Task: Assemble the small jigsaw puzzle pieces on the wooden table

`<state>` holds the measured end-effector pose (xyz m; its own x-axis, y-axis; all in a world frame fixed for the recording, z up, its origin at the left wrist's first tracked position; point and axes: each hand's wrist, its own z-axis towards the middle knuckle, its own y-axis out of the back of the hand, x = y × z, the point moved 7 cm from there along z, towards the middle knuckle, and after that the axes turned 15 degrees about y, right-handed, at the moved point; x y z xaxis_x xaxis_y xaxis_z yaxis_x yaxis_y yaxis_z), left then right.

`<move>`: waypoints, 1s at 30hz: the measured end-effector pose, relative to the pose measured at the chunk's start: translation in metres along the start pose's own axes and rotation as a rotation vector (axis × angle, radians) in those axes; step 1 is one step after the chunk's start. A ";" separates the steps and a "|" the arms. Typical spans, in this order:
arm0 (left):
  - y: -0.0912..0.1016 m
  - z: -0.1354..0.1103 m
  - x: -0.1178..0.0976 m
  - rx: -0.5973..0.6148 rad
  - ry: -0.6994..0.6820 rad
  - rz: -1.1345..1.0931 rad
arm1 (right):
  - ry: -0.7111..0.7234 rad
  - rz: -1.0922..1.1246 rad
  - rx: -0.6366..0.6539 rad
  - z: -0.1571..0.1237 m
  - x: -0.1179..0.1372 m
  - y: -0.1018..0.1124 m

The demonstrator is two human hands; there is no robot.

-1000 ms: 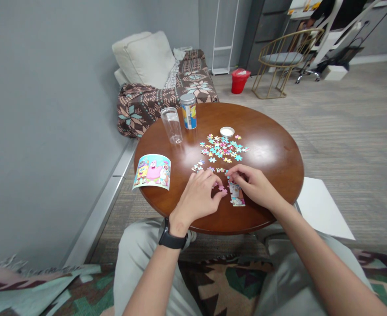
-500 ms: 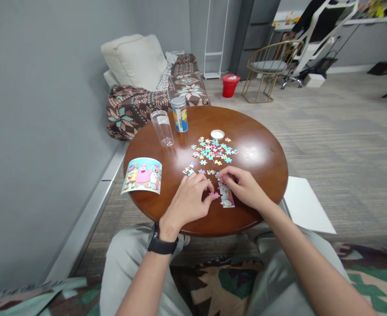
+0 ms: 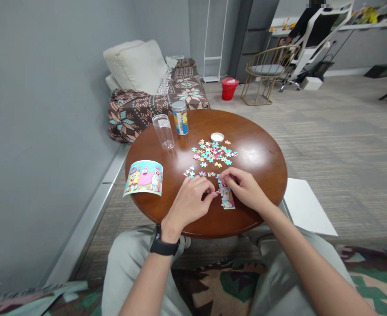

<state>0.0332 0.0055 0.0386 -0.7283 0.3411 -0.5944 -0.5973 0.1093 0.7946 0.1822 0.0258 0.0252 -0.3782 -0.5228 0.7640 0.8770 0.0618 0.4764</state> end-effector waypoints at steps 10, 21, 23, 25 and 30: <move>0.038 -0.010 0.033 -0.389 0.392 -0.108 | -0.083 0.027 -0.087 -0.001 -0.019 0.003; 0.044 -0.027 0.066 -0.313 0.560 -0.092 | -0.060 -0.023 -0.255 0.000 -0.020 0.014; 0.042 -0.026 0.065 -0.330 0.526 -0.020 | -0.042 -0.173 -0.375 -0.003 -0.016 0.025; 0.041 -0.026 0.062 -0.368 0.501 0.063 | -0.040 -0.327 -0.457 -0.007 -0.013 0.032; 0.039 -0.024 0.054 -0.400 0.521 0.146 | -0.052 -0.517 -0.360 -0.009 -0.014 0.022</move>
<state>-0.0376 0.0062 0.0342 -0.8178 -0.1799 -0.5467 -0.4861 -0.2927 0.8234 0.2098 0.0266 0.0209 -0.7858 -0.3660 0.4985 0.6183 -0.4828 0.6201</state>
